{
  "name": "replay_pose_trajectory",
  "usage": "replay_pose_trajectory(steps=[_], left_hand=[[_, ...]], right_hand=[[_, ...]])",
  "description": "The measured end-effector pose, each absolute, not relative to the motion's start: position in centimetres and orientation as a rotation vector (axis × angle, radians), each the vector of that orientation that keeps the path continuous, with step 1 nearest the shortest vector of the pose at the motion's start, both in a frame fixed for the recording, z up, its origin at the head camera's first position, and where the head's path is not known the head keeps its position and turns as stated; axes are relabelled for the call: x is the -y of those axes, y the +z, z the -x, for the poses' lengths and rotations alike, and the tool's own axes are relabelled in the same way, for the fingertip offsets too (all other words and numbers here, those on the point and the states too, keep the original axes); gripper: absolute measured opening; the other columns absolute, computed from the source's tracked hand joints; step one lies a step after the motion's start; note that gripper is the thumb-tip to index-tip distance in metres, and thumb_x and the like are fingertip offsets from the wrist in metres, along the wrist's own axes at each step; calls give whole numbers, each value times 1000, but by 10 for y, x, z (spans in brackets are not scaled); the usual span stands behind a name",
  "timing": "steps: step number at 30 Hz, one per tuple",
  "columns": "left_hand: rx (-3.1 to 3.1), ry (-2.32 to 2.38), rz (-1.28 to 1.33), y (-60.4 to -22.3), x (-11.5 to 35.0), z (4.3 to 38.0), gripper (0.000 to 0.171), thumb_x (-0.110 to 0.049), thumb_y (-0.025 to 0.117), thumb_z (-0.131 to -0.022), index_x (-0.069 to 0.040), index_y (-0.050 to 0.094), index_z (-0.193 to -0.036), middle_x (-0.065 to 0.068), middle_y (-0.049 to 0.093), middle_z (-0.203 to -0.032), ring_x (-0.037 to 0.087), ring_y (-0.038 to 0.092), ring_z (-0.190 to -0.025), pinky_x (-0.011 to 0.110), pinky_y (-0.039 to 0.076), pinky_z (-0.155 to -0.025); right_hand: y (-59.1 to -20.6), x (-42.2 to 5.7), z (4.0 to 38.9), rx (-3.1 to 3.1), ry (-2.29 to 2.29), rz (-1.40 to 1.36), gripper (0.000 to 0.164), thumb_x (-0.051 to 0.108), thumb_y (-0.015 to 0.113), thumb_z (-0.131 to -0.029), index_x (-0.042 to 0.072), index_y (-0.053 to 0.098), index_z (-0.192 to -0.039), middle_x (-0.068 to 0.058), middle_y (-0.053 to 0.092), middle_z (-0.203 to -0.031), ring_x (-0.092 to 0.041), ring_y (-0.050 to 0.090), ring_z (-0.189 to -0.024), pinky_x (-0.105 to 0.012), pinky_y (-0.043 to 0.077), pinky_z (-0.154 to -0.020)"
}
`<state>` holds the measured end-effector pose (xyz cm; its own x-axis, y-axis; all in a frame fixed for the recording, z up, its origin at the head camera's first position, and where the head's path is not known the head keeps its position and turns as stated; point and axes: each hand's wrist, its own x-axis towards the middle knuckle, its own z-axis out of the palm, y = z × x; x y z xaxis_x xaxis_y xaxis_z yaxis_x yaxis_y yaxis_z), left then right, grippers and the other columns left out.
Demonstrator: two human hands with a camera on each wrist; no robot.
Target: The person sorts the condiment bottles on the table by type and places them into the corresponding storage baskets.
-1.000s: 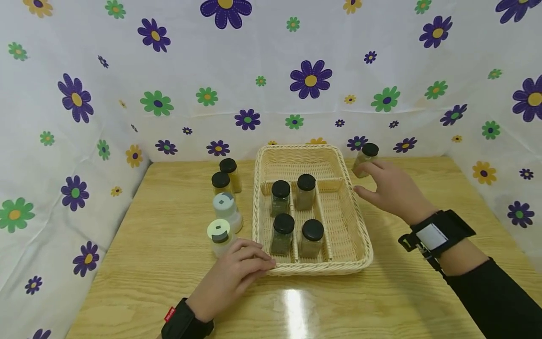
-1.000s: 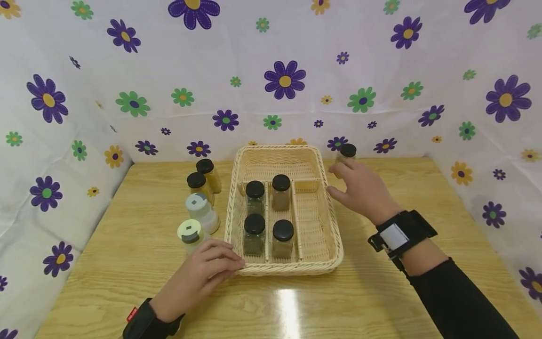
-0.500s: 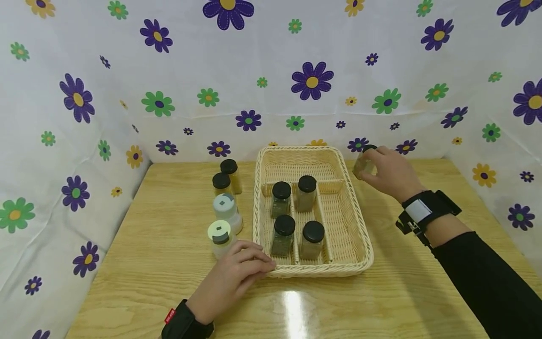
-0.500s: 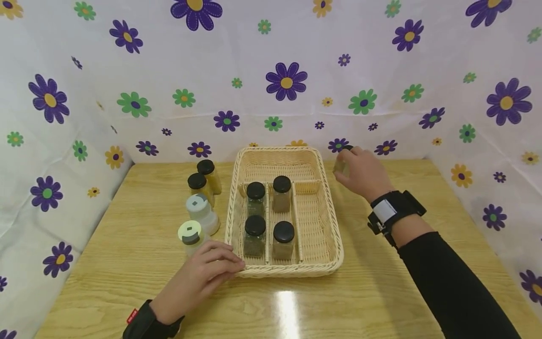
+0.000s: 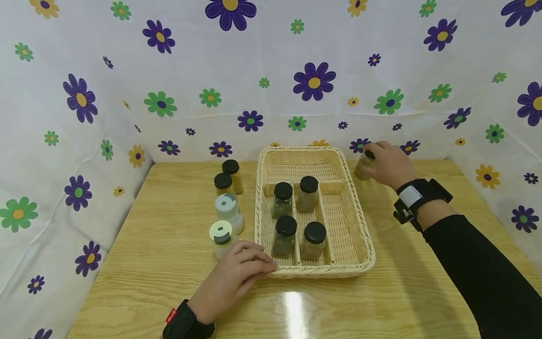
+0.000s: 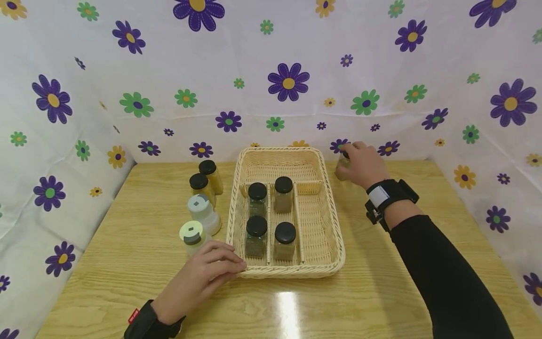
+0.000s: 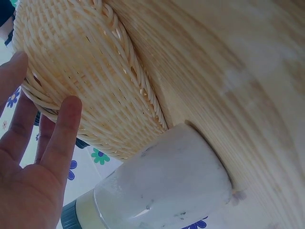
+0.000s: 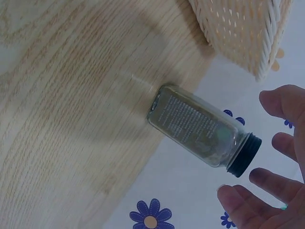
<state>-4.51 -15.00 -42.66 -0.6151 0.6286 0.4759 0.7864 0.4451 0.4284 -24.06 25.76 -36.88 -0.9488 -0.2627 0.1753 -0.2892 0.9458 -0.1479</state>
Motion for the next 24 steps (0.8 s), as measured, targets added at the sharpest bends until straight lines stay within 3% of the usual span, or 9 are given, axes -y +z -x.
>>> replay_pose_trajectory(steps=[13, 24], left_hand=[[2468, -935, 1221, -426, 151, 45, 26, -18, 62, -88, -31, 64, -110, -17, 56, -111, 9, 41, -112, 27, 38, -96], [2437, -938, 1226, -425, 152, 44, 29, -15, 65, -85, -30, 64, -110, -17, 57, -111, 10, 42, -111, 30, 41, -94]], right_hand=[[-366, -263, 264, 3042, 172, -335, 54, 34, 60, -84, 7, 47, -129, -27, 51, -117, -42, 53, -95, -55, 49, -77], [-362, -256, 278, 3096, 113, -325, 53, 34, 57, -84, 5, 48, -128, -25, 55, -114, -40, 52, -96, -55, 48, -80]])
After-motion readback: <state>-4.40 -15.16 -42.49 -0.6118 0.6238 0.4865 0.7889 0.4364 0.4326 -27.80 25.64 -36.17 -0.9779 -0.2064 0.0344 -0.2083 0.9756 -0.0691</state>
